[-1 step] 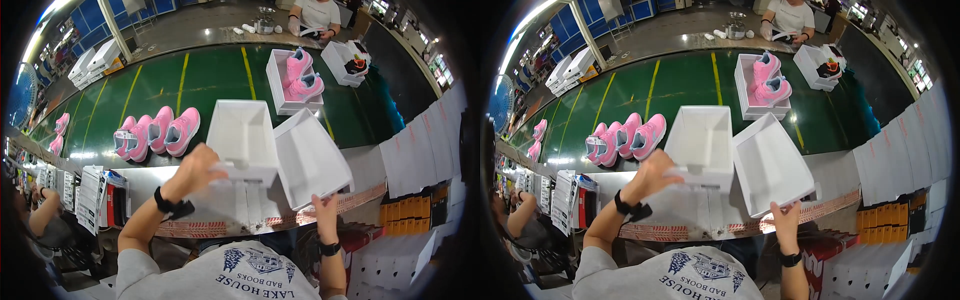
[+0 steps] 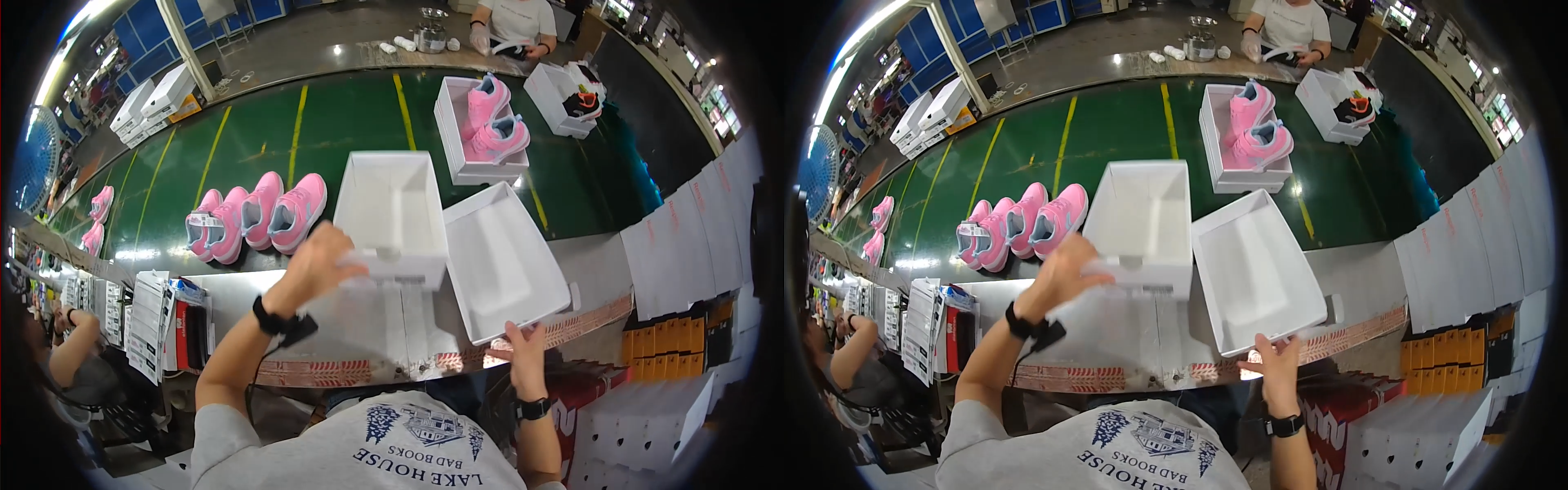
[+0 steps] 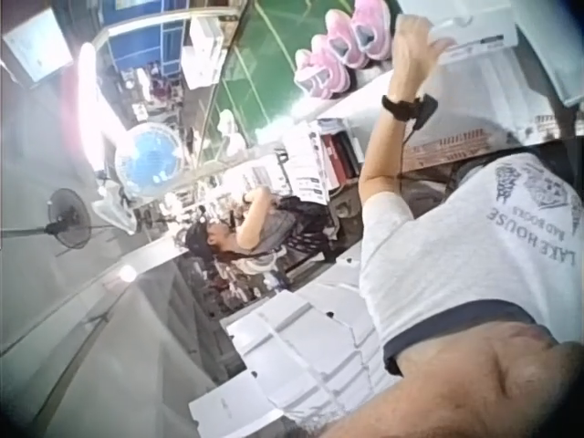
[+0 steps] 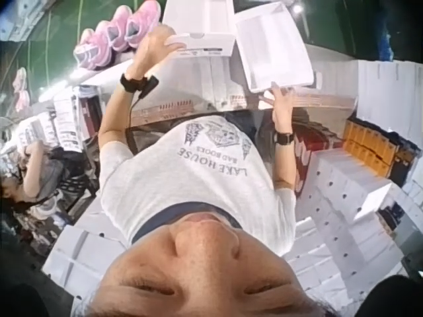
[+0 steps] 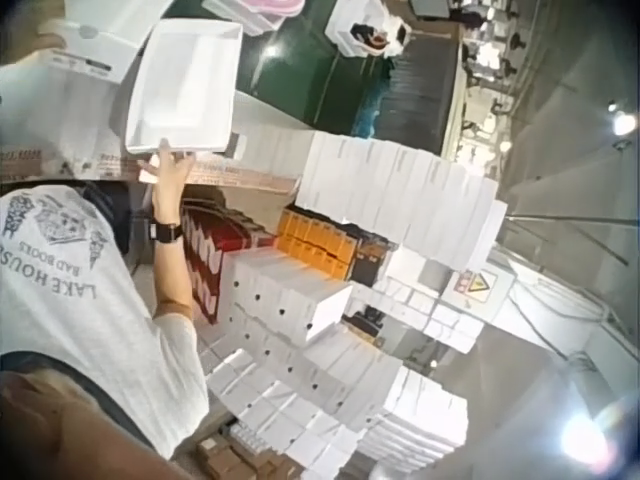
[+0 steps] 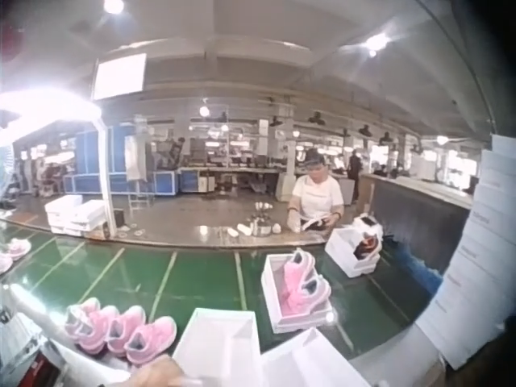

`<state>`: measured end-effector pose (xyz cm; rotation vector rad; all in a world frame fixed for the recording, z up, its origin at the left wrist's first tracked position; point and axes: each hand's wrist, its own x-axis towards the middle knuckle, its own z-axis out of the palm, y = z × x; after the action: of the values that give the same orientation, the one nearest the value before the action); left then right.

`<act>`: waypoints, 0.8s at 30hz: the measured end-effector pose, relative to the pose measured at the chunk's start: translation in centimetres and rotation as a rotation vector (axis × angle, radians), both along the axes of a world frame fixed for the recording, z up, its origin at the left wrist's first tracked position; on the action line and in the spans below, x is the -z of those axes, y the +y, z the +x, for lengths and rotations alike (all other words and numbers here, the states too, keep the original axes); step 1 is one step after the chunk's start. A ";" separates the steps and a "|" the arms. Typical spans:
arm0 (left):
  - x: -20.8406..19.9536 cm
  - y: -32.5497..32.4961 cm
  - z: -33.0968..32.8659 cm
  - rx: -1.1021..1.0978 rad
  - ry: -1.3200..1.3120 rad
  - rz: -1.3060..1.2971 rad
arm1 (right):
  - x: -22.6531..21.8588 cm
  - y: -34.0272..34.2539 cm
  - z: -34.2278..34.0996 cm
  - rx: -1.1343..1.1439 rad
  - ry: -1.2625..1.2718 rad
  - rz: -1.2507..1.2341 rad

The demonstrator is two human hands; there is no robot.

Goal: The recorder scans the barcodes on shoe boxes and pairs of shoes before placing the shoes into the correct boxes on a production line.

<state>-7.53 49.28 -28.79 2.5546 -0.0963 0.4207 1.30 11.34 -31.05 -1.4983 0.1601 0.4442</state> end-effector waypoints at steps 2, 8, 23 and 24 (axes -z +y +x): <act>2.0 3.0 2.4 -0.092 -0.062 0.004 | 2.9 -0.9 -1.8 0.022 0.218 0.288; 7.5 10.3 8.9 -0.125 0.021 0.112 | 6.2 -0.2 -3.9 0.064 0.322 0.416; 6.5 13.7 -1.5 -0.482 0.658 0.384 | 2.3 -10.1 11.0 -0.127 -1.107 -1.295; 7.4 14.6 -1.4 -0.472 0.657 0.391 | 3.9 -11.2 12.2 -0.223 -0.997 -1.249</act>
<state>-8.95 63.87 -36.15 2.9514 0.7382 -0.3224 13.53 0.17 -34.94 -2.7926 -0.6443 -0.3860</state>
